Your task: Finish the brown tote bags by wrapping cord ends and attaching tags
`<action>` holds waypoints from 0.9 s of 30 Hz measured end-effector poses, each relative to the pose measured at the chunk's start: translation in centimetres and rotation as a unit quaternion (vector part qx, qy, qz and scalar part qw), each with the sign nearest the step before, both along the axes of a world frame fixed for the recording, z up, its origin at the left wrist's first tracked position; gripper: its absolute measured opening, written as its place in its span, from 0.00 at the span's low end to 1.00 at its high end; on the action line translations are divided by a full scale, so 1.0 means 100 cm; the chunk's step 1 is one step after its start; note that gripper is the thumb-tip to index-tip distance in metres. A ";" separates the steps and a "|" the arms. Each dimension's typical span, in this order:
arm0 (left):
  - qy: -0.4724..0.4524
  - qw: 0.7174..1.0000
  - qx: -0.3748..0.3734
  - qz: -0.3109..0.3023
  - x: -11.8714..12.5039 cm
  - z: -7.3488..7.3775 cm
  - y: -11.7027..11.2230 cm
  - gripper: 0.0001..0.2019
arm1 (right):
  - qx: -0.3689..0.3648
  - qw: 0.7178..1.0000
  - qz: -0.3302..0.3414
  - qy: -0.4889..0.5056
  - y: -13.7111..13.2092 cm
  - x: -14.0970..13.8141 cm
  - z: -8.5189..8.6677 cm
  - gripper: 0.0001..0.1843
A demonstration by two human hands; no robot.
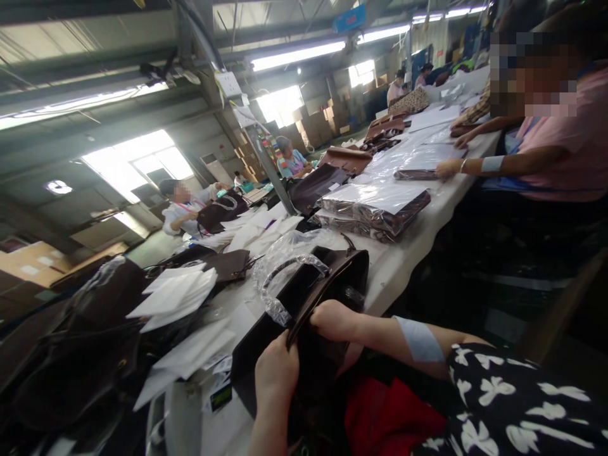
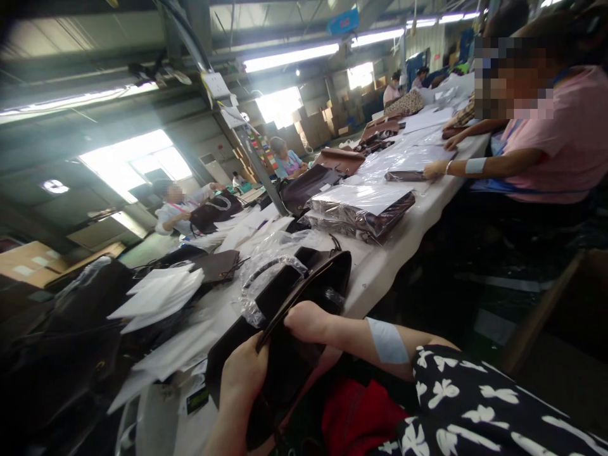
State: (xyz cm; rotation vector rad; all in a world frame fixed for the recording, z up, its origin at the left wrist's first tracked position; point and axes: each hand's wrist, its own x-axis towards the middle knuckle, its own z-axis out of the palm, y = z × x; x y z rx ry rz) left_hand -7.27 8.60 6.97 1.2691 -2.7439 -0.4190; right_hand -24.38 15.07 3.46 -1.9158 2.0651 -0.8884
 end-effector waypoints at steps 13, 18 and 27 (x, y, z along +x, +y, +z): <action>0.010 1.000 0.011 0.014 0.006 -0.023 0.018 0.20 | 0.118 0.988 -0.098 0.010 -0.078 -0.093 0.090 0.14; 0.007 0.999 0.024 0.028 0.006 -0.013 0.005 0.20 | -0.090 0.986 -0.016 -0.139 -0.006 -0.086 0.070 0.15; 0.005 1.000 0.012 0.025 0.002 0.005 -0.013 0.19 | -0.116 0.904 -0.153 -0.382 0.110 -0.072 -0.021 0.21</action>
